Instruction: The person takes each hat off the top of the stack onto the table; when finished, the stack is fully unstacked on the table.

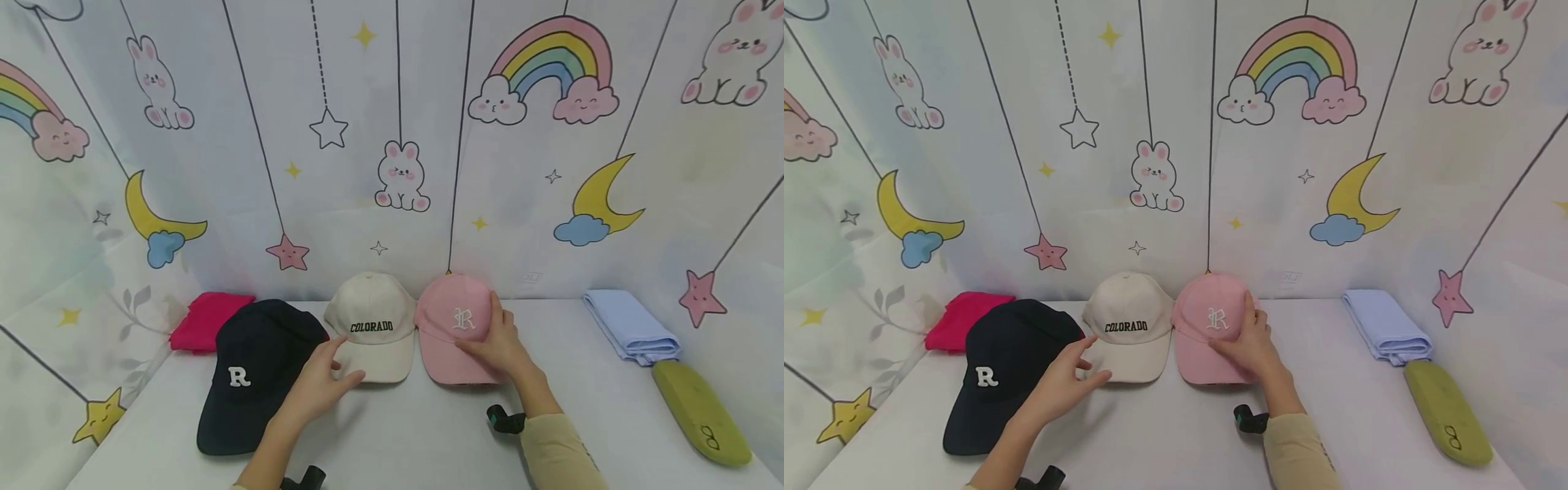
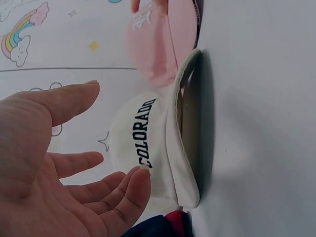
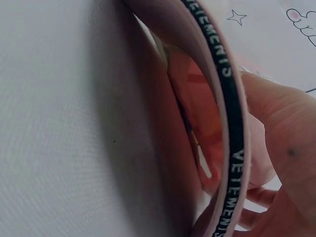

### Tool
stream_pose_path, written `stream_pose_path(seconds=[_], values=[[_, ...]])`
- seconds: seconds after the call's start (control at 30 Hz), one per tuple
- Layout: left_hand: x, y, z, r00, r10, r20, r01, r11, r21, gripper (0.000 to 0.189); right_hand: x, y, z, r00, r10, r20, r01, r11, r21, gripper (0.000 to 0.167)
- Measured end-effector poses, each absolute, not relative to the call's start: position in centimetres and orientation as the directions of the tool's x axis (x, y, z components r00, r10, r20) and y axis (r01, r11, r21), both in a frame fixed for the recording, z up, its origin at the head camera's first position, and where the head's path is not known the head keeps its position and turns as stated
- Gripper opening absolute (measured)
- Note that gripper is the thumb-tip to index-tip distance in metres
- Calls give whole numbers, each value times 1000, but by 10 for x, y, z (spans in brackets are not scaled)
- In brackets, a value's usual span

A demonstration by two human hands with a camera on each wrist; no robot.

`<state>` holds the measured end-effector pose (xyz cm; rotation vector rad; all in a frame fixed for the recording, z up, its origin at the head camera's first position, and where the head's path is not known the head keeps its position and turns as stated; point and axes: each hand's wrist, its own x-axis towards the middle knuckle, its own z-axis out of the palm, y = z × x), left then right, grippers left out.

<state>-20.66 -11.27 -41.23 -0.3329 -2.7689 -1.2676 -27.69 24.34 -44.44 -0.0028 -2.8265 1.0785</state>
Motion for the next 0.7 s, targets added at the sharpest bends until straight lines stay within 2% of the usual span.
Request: stream_pose_path(seconds=[0.37, 0.7], values=[[-200, -134, -410, -970, 159, 185, 244, 634, 734, 75, -277, 241, -442, -993, 35, 116, -52, 743, -667, 129], [-193, -161, -407, -954, 162, 253, 299, 604, 739, 79, -271, 234, -422, -977, 26, 214, -115, 777, -619, 122]])
